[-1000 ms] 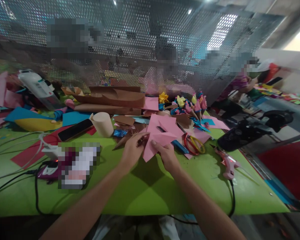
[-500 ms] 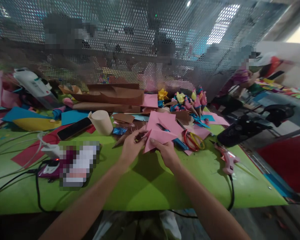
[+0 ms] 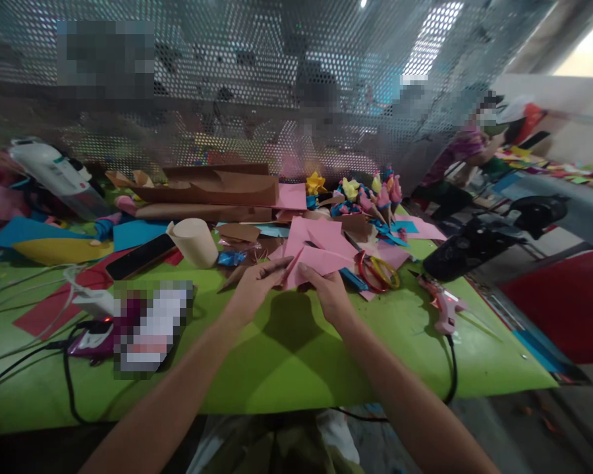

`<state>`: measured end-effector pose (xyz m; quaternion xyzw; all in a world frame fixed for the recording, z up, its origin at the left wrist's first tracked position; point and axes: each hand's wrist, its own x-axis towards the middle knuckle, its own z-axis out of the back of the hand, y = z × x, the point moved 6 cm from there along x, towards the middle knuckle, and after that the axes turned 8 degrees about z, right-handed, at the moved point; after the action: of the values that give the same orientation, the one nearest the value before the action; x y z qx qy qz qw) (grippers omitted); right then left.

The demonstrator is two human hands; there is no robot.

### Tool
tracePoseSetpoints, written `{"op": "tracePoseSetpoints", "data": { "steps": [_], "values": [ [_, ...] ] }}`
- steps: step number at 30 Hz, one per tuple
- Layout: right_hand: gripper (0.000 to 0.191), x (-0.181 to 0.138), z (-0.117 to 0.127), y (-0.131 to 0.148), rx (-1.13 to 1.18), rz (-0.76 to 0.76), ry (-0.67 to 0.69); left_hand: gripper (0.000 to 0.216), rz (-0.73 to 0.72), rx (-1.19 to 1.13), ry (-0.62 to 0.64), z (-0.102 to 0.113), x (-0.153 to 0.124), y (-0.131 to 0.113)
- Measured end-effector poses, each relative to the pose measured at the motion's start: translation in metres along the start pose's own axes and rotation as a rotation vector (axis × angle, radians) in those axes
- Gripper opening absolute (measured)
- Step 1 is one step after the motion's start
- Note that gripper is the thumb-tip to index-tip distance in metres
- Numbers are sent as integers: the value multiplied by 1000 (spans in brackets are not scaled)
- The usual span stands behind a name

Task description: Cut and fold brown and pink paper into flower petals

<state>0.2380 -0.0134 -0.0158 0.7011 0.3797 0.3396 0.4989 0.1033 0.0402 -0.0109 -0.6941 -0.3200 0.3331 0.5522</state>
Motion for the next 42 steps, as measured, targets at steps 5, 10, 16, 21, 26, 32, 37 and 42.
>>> {"op": "tracePoseSetpoints", "data": {
  "steps": [5, 10, 16, 21, 26, 32, 37, 42],
  "values": [
    [45, -1, 0, 0, 8, -35, 11, 34, 15, 17, 16, 0, 0, -1],
    [43, -2, 1, 3, 12, -15, -5, 35, 26, 6, 43, -2, -1, -4],
    [46, 0, 0, 2, 4, 28, 0, 33, 17, 11, 39, -1, -1, -4],
    [44, 1, 0, 0, -2, 39, -15, 36, 40, 4, 39, -2, -1, -1],
    [42, 1, 0, 2, -15, 65, -6, 36, 64, 9, 50, -3, -1, 1],
    [44, 2, 0, 2, -36, 60, -12, 37, 74, -20, 66, -4, -2, 0],
    [45, 0, -1, 3, -23, 34, -11, 37, 66, -14, 66, -4, -4, -3],
    [45, 2, 2, 1, 10, 37, -29, 53, 12, 37, 121, -10, -5, -6]
  ]
}}
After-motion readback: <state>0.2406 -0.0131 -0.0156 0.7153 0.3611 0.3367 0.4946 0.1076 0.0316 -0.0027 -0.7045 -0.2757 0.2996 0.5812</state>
